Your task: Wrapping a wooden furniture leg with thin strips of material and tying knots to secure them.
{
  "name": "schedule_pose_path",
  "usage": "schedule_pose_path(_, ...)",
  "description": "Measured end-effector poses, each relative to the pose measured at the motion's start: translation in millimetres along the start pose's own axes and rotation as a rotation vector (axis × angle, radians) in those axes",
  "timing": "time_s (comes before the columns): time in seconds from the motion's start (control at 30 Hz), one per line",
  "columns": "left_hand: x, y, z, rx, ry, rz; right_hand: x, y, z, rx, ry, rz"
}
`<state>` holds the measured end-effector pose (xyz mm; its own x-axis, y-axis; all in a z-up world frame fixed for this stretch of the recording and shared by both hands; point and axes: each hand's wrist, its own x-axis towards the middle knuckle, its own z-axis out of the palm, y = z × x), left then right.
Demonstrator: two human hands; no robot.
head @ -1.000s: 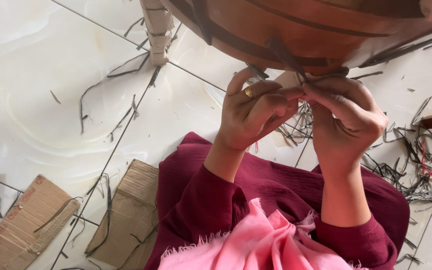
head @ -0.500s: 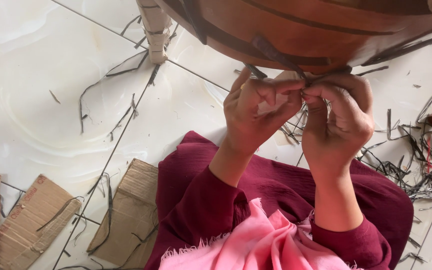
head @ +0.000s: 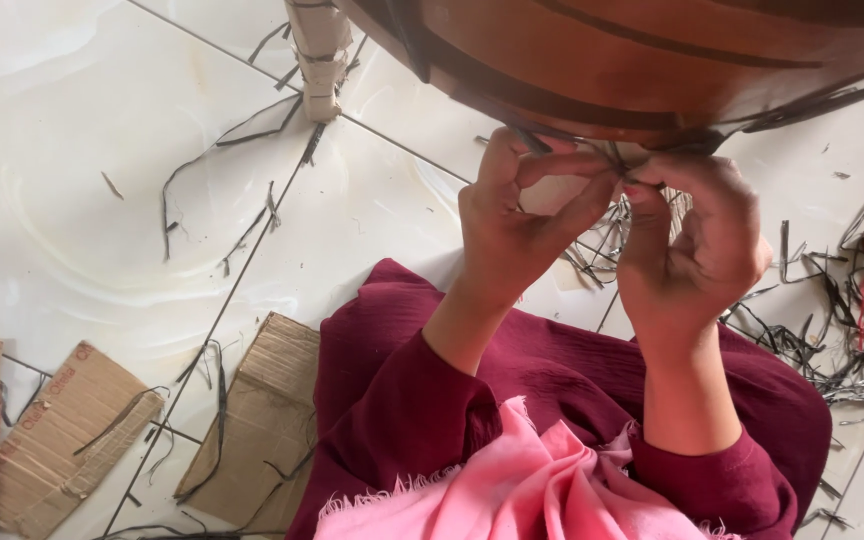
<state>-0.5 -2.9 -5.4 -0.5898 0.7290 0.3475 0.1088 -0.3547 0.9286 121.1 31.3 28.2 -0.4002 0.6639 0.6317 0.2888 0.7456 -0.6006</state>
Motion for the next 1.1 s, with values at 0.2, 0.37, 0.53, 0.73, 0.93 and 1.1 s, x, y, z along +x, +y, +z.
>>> schedule_pose_path(0.2, 3, 8, 0, -0.033, -0.016, 0.014, -1, 8, -5, 0.253, -0.038, 0.148)
schedule_pose_path(0.37, 4, -3, -9, -0.560, -0.154, -0.289, -2, 7, -8, 0.335, -0.037, 0.244)
schedule_pose_path(0.53, 4, -5, -10, -0.677, -0.157, -0.365, -7, 7, -4, 0.272, -0.026, 0.222)
schedule_pose_path(0.73, 11, 19, -21, -0.307, -0.221, -0.234, -14, 4, -3, 0.241, 0.017, 0.210)
schedule_pose_path(0.93, 9, 37, -22, -0.043, -0.180, -0.081, -18, 1, 1, 0.129, 0.041, 0.145)
schedule_pose_path(1.1, 8, 37, -17, -0.049, -0.118, -0.063, -20, -5, 6, 0.052, 0.083, 0.086)
